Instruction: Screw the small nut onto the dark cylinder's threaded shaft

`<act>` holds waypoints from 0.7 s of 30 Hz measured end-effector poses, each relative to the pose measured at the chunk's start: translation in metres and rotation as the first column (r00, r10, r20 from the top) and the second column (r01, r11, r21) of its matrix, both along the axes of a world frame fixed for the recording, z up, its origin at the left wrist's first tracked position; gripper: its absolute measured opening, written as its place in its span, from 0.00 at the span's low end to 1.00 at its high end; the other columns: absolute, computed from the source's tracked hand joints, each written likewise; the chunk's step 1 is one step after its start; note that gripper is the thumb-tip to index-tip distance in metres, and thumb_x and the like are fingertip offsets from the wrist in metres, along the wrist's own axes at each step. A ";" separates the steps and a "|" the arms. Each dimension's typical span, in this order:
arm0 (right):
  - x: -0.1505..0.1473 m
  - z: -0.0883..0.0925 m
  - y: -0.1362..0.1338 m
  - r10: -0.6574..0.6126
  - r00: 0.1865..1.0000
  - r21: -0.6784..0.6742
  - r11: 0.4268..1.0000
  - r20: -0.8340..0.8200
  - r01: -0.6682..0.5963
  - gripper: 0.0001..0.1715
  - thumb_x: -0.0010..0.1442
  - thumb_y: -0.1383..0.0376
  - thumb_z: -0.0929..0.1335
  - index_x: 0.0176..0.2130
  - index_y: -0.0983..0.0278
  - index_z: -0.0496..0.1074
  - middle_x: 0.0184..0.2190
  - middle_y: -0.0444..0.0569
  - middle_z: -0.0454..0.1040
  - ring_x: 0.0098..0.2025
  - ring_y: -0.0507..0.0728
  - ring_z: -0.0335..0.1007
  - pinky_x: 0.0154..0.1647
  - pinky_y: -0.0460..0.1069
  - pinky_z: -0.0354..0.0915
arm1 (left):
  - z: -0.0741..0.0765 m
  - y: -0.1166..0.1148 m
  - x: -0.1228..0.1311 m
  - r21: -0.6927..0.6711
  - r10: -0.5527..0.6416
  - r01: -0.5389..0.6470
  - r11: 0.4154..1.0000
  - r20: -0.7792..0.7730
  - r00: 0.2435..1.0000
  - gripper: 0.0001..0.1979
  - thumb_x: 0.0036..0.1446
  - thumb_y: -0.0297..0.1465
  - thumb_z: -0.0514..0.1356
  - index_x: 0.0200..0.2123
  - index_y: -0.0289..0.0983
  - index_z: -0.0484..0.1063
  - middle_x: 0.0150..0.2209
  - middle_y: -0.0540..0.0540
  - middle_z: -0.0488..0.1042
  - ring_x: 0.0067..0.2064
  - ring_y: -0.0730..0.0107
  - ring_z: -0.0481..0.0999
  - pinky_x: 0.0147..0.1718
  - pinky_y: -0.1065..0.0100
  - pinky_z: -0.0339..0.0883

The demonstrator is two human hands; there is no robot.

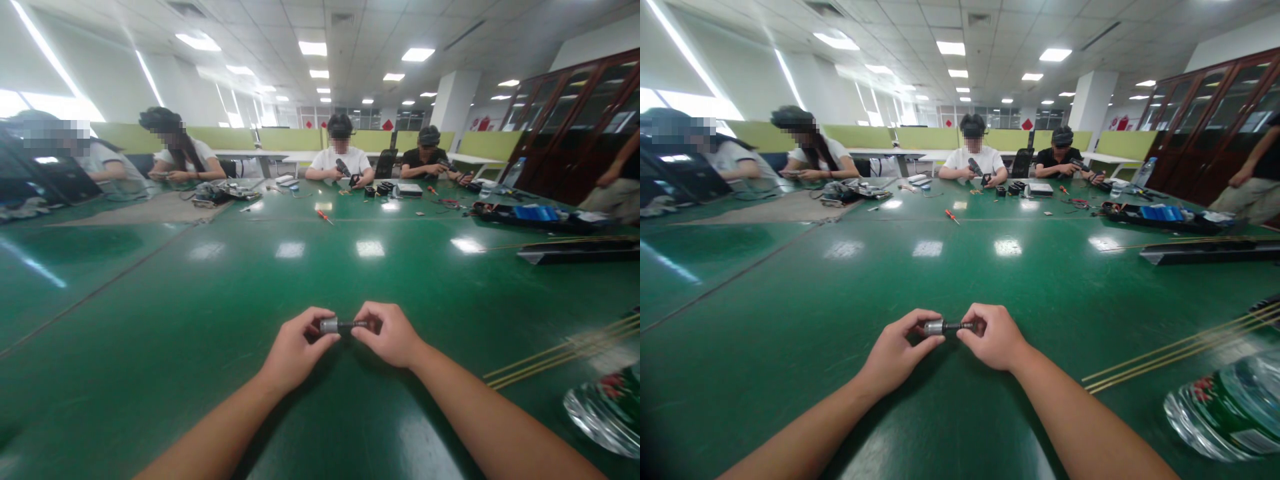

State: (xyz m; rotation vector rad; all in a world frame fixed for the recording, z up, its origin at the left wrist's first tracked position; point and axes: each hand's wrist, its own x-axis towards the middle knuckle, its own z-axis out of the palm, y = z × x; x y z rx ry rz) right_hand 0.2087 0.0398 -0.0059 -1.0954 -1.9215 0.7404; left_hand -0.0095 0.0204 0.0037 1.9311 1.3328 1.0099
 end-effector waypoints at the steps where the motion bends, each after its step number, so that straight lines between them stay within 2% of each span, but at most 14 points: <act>1: 0.000 0.000 0.000 -0.003 1.000 -0.002 1.000 0.002 0.003 0.04 0.52 0.67 0.72 0.29 0.65 0.73 0.20 0.42 0.70 0.22 0.51 0.63 0.25 0.44 0.57 | 0.000 0.000 0.000 -0.003 0.001 -0.001 1.000 0.000 1.000 0.13 0.54 0.33 0.66 0.43 0.41 0.75 0.38 0.49 0.79 0.37 0.65 0.77 0.40 0.65 0.70; 21: 0.003 0.002 0.002 0.020 1.000 -0.009 1.000 -0.017 -0.020 0.04 0.52 0.65 0.71 0.29 0.65 0.73 0.21 0.42 0.70 0.23 0.51 0.63 0.25 0.44 0.58 | -0.002 0.001 -0.002 0.011 0.006 -0.006 1.000 0.025 1.000 0.13 0.53 0.34 0.67 0.43 0.41 0.75 0.38 0.49 0.79 0.37 0.65 0.78 0.40 0.65 0.70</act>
